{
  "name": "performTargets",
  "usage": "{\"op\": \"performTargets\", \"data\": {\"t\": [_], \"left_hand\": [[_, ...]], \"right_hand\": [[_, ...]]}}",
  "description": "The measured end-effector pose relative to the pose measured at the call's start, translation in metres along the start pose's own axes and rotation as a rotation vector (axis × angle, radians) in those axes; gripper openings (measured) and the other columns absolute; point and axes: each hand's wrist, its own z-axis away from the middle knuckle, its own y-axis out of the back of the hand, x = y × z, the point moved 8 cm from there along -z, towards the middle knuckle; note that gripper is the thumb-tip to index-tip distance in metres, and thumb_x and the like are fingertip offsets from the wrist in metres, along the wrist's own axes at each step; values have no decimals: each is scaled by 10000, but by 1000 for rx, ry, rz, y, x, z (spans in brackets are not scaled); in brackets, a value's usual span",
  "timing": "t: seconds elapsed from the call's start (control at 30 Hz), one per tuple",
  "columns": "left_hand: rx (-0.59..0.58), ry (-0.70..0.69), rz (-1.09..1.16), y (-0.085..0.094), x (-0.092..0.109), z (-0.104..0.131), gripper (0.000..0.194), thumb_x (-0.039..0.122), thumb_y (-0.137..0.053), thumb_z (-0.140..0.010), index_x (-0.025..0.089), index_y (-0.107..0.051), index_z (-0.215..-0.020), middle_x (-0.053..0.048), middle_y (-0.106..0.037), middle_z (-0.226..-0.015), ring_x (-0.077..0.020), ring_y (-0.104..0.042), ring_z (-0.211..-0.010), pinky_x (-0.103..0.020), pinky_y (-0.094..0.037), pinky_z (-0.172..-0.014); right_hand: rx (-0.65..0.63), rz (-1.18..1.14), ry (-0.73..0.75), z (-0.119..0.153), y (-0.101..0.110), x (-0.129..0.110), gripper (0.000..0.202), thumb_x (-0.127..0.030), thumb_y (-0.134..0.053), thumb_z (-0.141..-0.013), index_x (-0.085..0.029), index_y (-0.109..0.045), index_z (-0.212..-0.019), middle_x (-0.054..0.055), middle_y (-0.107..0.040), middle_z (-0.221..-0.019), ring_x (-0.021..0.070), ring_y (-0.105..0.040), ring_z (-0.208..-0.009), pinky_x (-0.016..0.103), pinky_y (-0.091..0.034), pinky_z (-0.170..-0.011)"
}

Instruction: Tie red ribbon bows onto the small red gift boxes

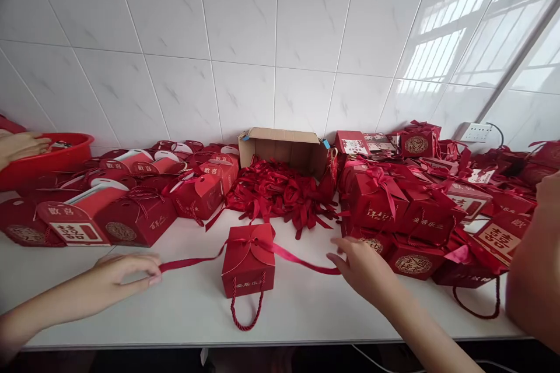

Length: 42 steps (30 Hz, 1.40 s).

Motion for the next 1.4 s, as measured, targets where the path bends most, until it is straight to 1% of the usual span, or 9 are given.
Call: {"op": "performTargets", "data": {"t": [0.17, 0.37, 0.5, 0.63, 0.83, 1.0, 1.13, 1.23, 1.4], "left_hand": [[-51, -110, 204, -19, 71, -25, 227, 473, -546, -779, 252, -589, -805, -51, -622, -1149, -260, -529, -1129, -387, -378, -977], [-272, 69, 652, -80, 106, -37, 358, 543, -597, -733, 227, -446, -809, 2, -566, -837, -187, -579, -798, -304, -468, -741], [-447, 118, 807, -97, 116, -31, 345, 540, -548, -782, 199, -498, -762, 19, -539, -730, -146, -504, -660, -257, -393, -594], [-360, 106, 809, -92, 109, -33, 426, 513, -617, -748, 191, -400, -572, 52, -379, -585, -110, -370, -568, -245, -281, -547], [-255, 75, 671, -90, 102, -36, 571, 544, -610, -742, 209, -183, -566, 60, -139, -605, -94, -177, -542, -258, -149, -524], [-259, 48, 564, -83, 104, -36, 548, 552, -584, -755, 208, -203, -561, 62, -167, -589, -94, -226, -530, -257, -192, -521], [-97, -51, 485, -60, 114, -38, 329, 487, -643, -733, 207, -471, -731, 18, -511, -749, -171, -517, -745, -287, -390, -688], [104, -230, 428, -38, 142, -36, 303, 402, -666, -738, 233, -520, -942, -42, -586, -1046, -231, -535, -1037, -355, -391, -910], [259, -424, 292, -34, 192, -37, 362, 334, -674, -732, 228, -497, -1030, -69, -603, -1048, -248, -557, -1001, -416, -378, -909]], "right_hand": [[80, -268, 84, -23, 11, -57, 424, -501, -405, -902, -191, -605, -1111, 112, -611, -1145, 250, -572, -1050, 363, -452, -867], [-352, -753, 76, -48, -56, -90, 458, -604, -460, -848, -167, -541, -735, 6, -540, -676, 122, -485, -617, 250, -373, -575], [-574, -1061, 56, -45, -77, -94, 457, -578, -543, -819, -171, -443, -637, -53, -378, -558, 69, -361, -507, 223, -271, -499], [-603, -1175, 20, -43, -78, -83, 499, -526, -628, -780, -186, -334, -561, -89, -214, -513, 46, -161, -460, 234, -98, -443], [-594, -1182, 32, -39, -71, -71, 445, -457, -655, -785, -166, -406, -557, -84, -287, -500, 40, -189, -450, 233, -106, -439], [-513, -1472, 19, -36, -50, -71, 291, -395, -701, -760, -150, -568, -676, -23, -518, -576, 80, -450, -529, 234, -328, -525], [-326, -1573, 101, -38, -25, -76, 193, -339, -673, -795, -162, -644, -724, -8, -571, -597, 106, -513, -599, 266, -405, -635], [-314, -1531, 158, -39, -18, -92, 142, -306, -656, -812, -170, -688, -835, 7, -622, -649, 116, -545, -631, 284, -431, -689], [-348, -1477, 222, -38, -15, -112, 163, -325, -641, -831, -185, -642, -914, -3, -640, -674, 115, -579, -627, 292, -454, -698]]}}
